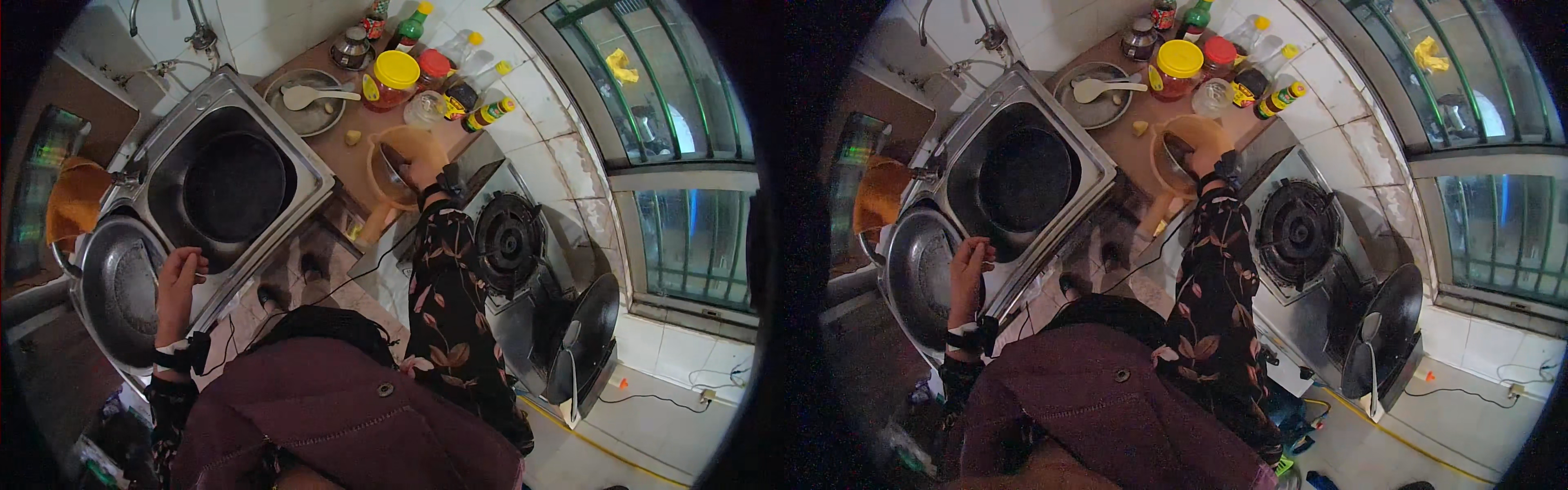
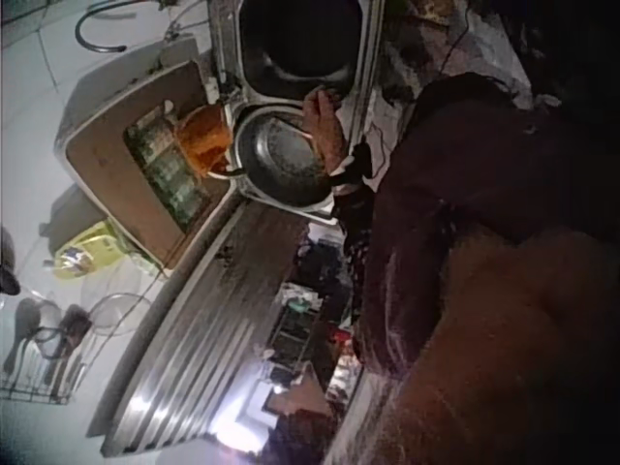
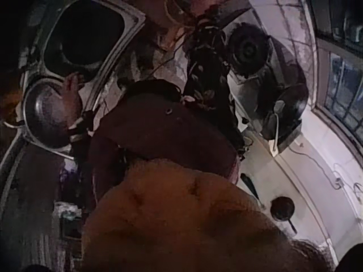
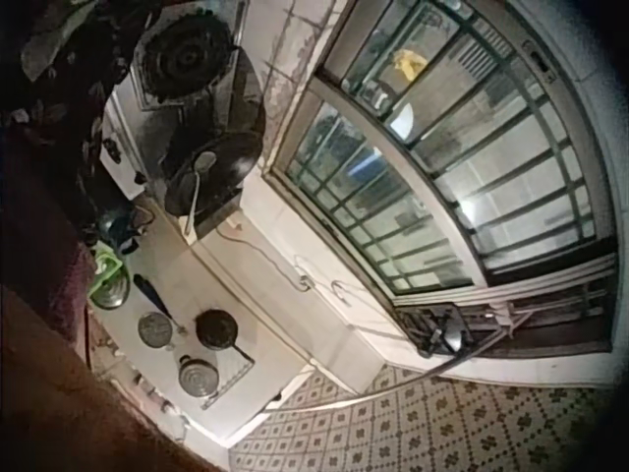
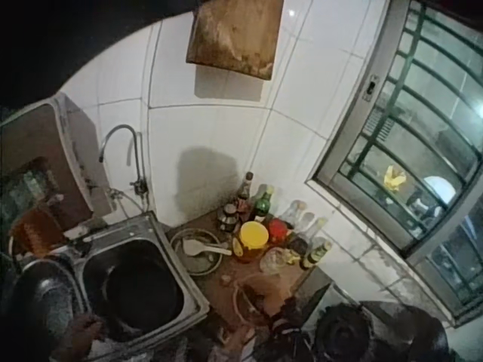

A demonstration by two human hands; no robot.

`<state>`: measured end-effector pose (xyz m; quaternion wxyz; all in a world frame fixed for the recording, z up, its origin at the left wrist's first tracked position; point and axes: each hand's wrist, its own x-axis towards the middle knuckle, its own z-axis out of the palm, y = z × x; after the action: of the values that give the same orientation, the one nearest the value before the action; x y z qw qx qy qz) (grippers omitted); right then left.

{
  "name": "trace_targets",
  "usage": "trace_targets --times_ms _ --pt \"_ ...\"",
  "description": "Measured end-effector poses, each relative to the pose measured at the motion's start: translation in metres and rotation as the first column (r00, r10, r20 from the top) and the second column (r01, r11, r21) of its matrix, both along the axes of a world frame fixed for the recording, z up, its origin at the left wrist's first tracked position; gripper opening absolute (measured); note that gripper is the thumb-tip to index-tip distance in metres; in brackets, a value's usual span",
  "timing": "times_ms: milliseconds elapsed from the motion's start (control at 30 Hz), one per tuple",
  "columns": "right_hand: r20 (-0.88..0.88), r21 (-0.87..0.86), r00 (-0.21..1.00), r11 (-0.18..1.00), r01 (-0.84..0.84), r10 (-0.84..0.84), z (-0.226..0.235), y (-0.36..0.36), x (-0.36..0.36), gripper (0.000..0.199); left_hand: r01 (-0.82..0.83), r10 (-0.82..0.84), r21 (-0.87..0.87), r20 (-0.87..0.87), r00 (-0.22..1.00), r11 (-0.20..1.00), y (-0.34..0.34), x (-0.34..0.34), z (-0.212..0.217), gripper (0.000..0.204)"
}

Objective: The recorder is washing various metal pots and bowls in a double sink using soap and a cleaning cloth.

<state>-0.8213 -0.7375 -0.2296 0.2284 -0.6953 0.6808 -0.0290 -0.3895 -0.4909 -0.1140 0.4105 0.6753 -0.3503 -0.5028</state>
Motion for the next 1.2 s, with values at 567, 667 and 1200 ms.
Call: trace_targets --times_ms 567,667,1200 --pt "-0.183 -0.318 0.964 0.917 -0.242 0.191 -0.028 -0.006 -0.013 0.035 0.040 -0.040 0.026 0.029 0.999 0.999 -0.001 -0.010 0.002 0.018" --pt "-0.215 -0.317 0.951 0.906 -0.282 0.222 -0.037 -0.012 -0.013 0.036 0.037 -0.038 0.021 0.049 0.998 0.999 0.001 -0.009 0.003 0.017" --pt "0.693 0.205 0.689 0.858 -0.471 0.213 0.059 0.021 0.018 0.035 0.073 -0.073 0.027 0.000 0.997 0.997 -0.008 -0.006 -0.011 0.017"
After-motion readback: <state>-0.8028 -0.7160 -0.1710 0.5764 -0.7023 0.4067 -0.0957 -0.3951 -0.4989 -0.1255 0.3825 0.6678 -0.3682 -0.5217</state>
